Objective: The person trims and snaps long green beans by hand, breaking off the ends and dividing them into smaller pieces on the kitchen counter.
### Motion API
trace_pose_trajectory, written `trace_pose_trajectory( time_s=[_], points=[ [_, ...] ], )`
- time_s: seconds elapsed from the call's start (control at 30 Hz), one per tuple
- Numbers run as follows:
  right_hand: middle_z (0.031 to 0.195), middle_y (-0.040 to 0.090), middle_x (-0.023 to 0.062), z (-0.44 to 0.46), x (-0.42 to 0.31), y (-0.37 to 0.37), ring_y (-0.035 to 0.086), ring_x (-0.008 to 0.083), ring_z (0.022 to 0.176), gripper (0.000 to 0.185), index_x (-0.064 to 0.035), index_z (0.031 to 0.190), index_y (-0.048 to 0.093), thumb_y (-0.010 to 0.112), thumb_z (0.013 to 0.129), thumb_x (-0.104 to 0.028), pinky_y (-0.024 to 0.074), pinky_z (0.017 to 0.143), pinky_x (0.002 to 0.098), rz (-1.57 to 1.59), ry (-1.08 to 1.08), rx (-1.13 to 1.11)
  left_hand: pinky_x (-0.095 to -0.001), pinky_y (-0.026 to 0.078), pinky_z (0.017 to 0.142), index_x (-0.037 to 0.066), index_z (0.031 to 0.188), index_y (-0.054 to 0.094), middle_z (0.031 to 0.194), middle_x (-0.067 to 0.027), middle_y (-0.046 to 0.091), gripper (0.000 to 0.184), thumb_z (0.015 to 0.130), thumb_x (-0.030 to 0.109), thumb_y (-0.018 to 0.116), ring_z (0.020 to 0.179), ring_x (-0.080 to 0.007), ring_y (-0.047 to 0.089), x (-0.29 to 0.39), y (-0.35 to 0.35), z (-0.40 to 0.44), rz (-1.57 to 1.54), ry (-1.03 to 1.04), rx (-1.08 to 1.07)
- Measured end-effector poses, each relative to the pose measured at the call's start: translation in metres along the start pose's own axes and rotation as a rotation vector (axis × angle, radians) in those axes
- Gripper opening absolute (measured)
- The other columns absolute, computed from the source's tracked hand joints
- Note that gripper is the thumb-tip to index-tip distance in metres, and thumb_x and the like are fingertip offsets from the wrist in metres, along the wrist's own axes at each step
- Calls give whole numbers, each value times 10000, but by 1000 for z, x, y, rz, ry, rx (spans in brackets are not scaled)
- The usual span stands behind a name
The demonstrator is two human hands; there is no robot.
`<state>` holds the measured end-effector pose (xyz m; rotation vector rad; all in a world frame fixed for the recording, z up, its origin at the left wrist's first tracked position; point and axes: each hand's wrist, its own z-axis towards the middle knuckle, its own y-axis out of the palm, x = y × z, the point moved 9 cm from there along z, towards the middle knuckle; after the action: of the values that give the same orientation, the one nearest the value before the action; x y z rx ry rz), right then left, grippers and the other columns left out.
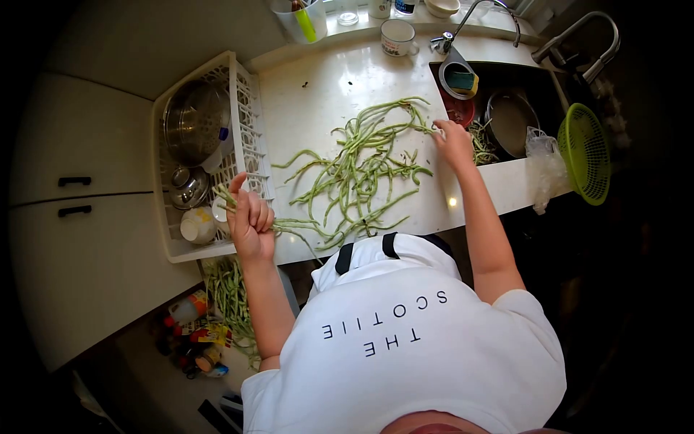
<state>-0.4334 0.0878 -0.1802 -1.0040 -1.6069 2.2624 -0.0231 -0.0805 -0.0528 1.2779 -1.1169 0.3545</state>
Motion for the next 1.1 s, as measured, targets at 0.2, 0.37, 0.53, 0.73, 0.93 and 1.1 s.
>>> trace_pose_trajectory(
  time_s=[0.2,0.37,0.53,0.73,0.93,1.1],
  points=[
    [900,688,105,15,-4,18,657,271,832,207,-84,1003,702,705,818,-176,496,816,386,43,100,-117,-190,203,422,70,1326,483,617,53,303,329,1031,215,476,469,-25,217,22,-16,-20,-97,6,75],
    [953,704,82,30,-61,-56,649,165,872,202,-33,1027,698,709,852,-133,495,814,293,723,41,-47,-187,231,426,53,1327,505,670,48,404,327,1024,174,481,485,-19,273,20,-11,-22,54,70,130],
    [974,709,51,25,-140,-108,636,114,912,176,-9,1014,709,708,856,-87,492,837,279,1078,-59,-203,-146,237,437,69,1266,592,899,-1,636,289,1013,171,496,511,6,319,-13,67,2,456,22,-68],
    [964,716,71,-9,-217,-114,646,131,890,200,-22,1031,719,724,837,-68,497,813,279,1101,-286,-402,-241,465,621,18,1132,662,933,-56,664,213,958,112,581,691,-119,604,-14,147,6,954,519,-353],
    [909,704,75,-23,-228,-111,651,166,843,198,-29,1044,702,698,847,-54,499,783,295,1096,-293,-362,-296,467,635,-15,1063,669,802,-98,629,188,896,68,644,726,-189,636,-25,132,5,895,298,-324],
    [741,606,53,-36,-257,-132,603,239,738,113,-86,864,632,689,766,-83,466,746,368,330,-754,34,-374,495,656,53,1053,665,820,-120,634,287,770,8,654,746,-323,621,-20,138,-4,1306,439,-372]
  ],
)
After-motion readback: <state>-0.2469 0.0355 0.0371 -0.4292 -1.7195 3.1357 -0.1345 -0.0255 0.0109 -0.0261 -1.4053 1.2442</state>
